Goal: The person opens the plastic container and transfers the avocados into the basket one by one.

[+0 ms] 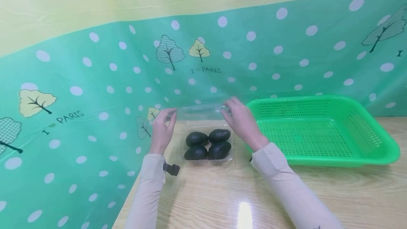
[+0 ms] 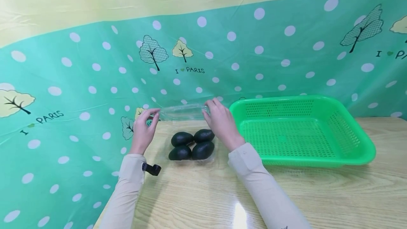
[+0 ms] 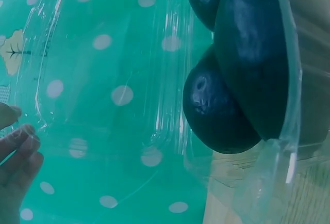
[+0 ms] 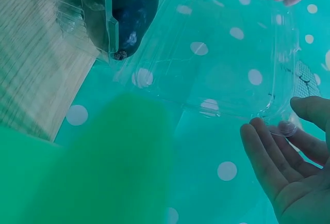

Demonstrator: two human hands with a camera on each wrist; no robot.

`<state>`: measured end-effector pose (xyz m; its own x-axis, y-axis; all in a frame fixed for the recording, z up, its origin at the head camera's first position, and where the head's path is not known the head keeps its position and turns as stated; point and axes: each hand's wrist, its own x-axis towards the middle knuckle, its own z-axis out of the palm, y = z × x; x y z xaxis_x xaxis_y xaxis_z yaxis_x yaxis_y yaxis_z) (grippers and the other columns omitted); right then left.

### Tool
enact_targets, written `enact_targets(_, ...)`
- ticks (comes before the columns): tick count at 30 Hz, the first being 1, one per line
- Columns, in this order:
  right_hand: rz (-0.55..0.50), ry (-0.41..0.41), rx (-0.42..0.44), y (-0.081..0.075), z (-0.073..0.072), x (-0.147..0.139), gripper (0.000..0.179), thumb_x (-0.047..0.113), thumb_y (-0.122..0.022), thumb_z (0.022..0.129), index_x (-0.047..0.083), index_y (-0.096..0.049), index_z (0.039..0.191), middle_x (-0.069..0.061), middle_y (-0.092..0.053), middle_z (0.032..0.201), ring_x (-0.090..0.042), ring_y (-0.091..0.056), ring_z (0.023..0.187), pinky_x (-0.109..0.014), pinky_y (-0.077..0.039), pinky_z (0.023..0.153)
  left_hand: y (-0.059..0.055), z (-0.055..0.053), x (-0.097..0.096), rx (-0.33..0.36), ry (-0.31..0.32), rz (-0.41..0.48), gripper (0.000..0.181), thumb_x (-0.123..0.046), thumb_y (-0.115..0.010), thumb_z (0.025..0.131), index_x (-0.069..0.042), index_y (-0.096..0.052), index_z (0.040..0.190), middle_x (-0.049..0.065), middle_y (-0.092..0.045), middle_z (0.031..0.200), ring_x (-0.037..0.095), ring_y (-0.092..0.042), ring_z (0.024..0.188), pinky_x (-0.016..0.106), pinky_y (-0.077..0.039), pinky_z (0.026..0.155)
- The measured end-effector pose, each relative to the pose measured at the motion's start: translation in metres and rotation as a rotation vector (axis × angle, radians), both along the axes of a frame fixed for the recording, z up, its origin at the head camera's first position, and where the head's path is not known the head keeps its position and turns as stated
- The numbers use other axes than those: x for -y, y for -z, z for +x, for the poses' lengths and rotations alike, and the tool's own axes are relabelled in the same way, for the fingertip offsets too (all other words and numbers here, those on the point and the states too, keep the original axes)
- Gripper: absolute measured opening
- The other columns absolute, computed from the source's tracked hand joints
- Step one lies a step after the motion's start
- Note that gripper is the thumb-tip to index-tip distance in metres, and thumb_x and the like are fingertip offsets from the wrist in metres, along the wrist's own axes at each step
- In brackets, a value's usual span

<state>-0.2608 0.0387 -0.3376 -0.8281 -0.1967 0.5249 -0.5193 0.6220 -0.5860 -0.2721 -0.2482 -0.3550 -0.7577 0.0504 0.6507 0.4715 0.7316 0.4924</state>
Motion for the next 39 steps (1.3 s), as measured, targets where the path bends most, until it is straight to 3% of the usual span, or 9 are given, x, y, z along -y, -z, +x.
enact_targets(7, 0.013, 0.005, 0.032, 0.001, 0.002, -0.001, 0.035, 0.019, -0.061, 0.097, 0.002, -0.059, 0.128, -0.013, -0.06, 0.123, -0.03, -0.065, 0.105, -0.04, -0.058, 0.086, 0.0, -0.004, 0.002, 0.025, 0.017, 0.011, 0.026, -0.014, -0.057, 0.1, -0.003, -0.064, 0.122, 0.015, -0.066, 0.12, 0.032, -0.065, 0.103, 0.048, -0.054, 0.092)
enact_targets(18, 0.088, -0.012, 0.099, 0.0, 0.002, 0.001, 0.057, 0.017, -0.061, 0.097, -0.002, -0.039, 0.147, -0.021, -0.046, 0.146, -0.035, -0.057, 0.122, -0.046, -0.048, 0.105, 0.004, -0.015, 0.01, 0.073, 0.04, 0.07, 0.029, -0.011, -0.055, 0.1, -0.005, -0.061, 0.127, 0.013, -0.065, 0.127, 0.028, -0.061, 0.118, 0.043, -0.052, 0.099)
enact_targets(25, 0.101, -0.017, 0.097, -0.003, 0.0, -0.001, 0.061, 0.014, -0.06, 0.097, -0.002, -0.034, 0.15, -0.022, -0.04, 0.152, -0.037, -0.042, 0.139, -0.048, -0.037, 0.115, 0.003, -0.025, 0.013, 0.098, 0.068, 0.148, 0.03, -0.01, -0.056, 0.1, -0.004, -0.061, 0.129, 0.015, -0.064, 0.127, 0.029, -0.06, 0.12, 0.042, -0.051, 0.101)
enact_targets(31, 0.138, -0.007, 0.095, -0.005, -0.002, -0.002, 0.063, 0.014, -0.06, 0.097, -0.003, -0.032, 0.151, -0.022, -0.037, 0.154, -0.037, -0.038, 0.142, -0.047, -0.034, 0.117, 0.004, -0.034, 0.016, 0.189, 0.073, 0.186, 0.043, -0.013, -0.055, 0.1, -0.008, -0.05, 0.143, 0.015, -0.06, 0.135, 0.03, -0.057, 0.125, 0.042, -0.049, 0.105)
enact_targets(36, 0.183, -0.007, 0.09, -0.007, -0.003, -0.003, 0.065, 0.014, -0.061, 0.096, -0.004, -0.031, 0.151, -0.024, -0.038, 0.152, -0.038, -0.042, 0.138, -0.047, -0.038, 0.114, 0.006, -0.04, 0.018, 0.275, 0.066, 0.197, 0.051, -0.014, -0.053, 0.101, -0.014, -0.041, 0.151, 0.011, -0.053, 0.145, 0.03, -0.053, 0.13, 0.043, -0.046, 0.108)
enact_targets(39, 0.203, -0.002, 0.094, -0.008, -0.003, -0.004, 0.064, 0.014, -0.062, 0.096, -0.003, -0.034, 0.15, -0.024, -0.041, 0.149, -0.038, -0.046, 0.134, -0.046, -0.042, 0.111, 0.008, -0.042, 0.019, 0.313, 0.072, 0.211, 0.051, -0.015, -0.053, 0.102, -0.013, -0.04, 0.151, 0.011, -0.05, 0.148, 0.031, -0.052, 0.132, 0.045, -0.045, 0.108)
